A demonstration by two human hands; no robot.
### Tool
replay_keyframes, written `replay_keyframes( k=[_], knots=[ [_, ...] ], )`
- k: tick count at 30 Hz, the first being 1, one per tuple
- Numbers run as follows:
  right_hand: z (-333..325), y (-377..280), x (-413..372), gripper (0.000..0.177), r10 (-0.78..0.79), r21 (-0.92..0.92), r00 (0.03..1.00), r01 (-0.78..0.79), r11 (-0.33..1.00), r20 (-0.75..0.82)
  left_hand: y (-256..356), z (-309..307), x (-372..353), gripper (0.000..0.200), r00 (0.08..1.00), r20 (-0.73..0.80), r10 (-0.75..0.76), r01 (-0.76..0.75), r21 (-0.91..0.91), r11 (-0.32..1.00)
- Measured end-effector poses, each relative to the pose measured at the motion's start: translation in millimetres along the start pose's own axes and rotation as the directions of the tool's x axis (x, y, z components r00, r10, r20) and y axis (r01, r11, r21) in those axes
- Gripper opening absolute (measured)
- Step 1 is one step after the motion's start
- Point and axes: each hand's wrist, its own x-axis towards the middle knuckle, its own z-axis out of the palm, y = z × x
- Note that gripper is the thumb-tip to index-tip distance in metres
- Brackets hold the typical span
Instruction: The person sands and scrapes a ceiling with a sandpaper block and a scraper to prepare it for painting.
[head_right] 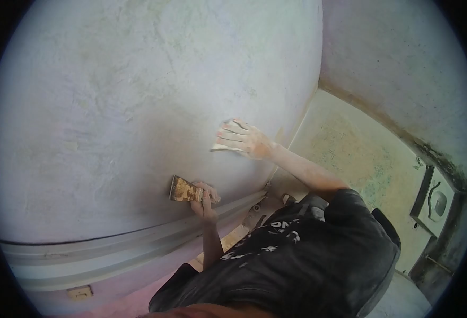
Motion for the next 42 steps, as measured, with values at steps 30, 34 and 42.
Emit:
replay_keyframes(
  k=[30, 34, 42],
  knots=[
    [135.3, 76.0, -49.1, 0.048, 0.86, 0.786, -0.224, -0.554, 0.274, -0.458, -65.0, -52.8, -26.6, 0.01, 0.992, 0.117, -0.056, 0.054, 0.027, 0.998],
    [92.8, 41.9, 38.8, 0.046, 0.792, 0.632, -0.035, -0.625, 0.459, -0.61, -78.2, -55.4, -22.3, 0.01, 0.988, 0.096, -0.121, 0.124, -0.019, 0.992],
    [124.1, 23.6, 0.3, 0.05, 0.332, 0.011, 0.833, -0.365, 0.931, -0.444, -108.8, -58.1, -23.6, 0.009, 0.995, 0.096, -0.038, 0.041, -0.031, 0.999]
  ],
)
